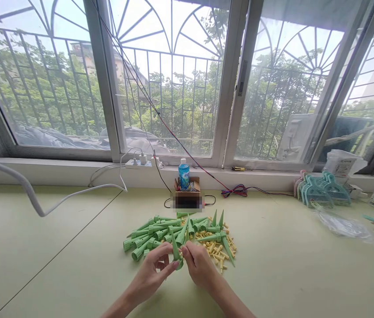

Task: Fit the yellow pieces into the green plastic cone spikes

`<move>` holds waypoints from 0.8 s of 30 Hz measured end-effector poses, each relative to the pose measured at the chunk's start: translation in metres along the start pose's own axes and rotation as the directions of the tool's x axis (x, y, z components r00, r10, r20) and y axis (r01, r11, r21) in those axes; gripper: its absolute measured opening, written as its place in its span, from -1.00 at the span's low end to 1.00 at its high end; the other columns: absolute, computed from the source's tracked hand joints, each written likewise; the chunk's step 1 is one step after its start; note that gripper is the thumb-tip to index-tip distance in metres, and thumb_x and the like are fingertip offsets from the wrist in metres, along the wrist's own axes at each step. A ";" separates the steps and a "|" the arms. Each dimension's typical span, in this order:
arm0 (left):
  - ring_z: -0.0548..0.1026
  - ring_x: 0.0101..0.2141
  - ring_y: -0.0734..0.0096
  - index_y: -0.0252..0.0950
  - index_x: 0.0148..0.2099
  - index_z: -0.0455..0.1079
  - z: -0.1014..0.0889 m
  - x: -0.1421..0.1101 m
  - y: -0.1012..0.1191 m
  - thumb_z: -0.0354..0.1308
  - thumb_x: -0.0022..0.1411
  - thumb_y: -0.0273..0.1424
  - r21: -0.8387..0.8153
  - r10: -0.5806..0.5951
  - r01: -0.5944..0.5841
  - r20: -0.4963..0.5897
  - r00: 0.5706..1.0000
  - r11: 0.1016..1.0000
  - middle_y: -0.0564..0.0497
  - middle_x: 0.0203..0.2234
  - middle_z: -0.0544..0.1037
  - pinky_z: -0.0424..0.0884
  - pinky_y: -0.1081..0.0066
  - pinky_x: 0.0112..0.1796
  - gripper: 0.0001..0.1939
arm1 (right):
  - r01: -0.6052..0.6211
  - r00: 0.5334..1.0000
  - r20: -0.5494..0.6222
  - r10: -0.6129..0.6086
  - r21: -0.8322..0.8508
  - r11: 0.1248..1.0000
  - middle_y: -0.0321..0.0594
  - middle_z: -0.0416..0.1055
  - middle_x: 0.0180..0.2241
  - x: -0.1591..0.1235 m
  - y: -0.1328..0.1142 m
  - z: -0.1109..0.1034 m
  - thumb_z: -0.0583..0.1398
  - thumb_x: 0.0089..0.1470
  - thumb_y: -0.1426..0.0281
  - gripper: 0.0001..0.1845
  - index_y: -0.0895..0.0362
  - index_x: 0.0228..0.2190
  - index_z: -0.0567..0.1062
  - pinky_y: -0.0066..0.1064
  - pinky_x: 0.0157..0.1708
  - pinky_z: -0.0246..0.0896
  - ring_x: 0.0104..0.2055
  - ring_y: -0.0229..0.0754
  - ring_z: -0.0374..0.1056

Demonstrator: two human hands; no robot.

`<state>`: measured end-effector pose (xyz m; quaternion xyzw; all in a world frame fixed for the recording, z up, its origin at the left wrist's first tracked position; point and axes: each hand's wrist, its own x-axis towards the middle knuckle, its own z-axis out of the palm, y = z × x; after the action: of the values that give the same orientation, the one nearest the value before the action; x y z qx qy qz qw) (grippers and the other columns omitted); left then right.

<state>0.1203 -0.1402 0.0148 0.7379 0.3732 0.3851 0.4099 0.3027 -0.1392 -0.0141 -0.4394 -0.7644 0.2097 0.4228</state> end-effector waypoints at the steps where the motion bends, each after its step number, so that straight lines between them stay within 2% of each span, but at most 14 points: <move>1: 0.33 -0.46 0.48 -0.27 -0.32 0.38 0.000 0.000 0.000 0.18 0.24 -0.18 0.001 0.000 0.000 0.002 1.000 1.000 0.03 -0.38 0.33 0.32 0.56 -0.49 -0.75 | 0.000 1.000 -0.001 0.000 0.002 1.000 -0.42 0.04 -0.60 0.000 0.000 0.000 -0.12 0.36 0.22 -0.60 0.07 -0.52 0.06 -0.46 -0.53 -0.14 -0.57 -0.31 -0.07; 24: 0.31 -0.47 0.52 -0.27 -0.28 0.46 0.000 0.001 -0.001 0.19 0.24 -0.24 -0.007 0.030 -0.029 0.019 0.999 1.000 0.03 -0.35 0.34 0.32 0.59 -0.50 -0.81 | -0.014 1.000 0.005 0.014 -0.002 1.000 -0.42 0.04 -0.59 0.000 0.003 0.000 -0.13 0.37 0.21 -0.59 0.08 -0.52 0.06 -0.45 -0.51 -0.14 -0.56 -0.30 -0.06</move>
<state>0.1201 -0.1392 0.0142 0.7457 0.3570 0.3850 0.4101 0.3036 -0.1375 -0.0162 -0.4445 -0.7627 0.2128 0.4189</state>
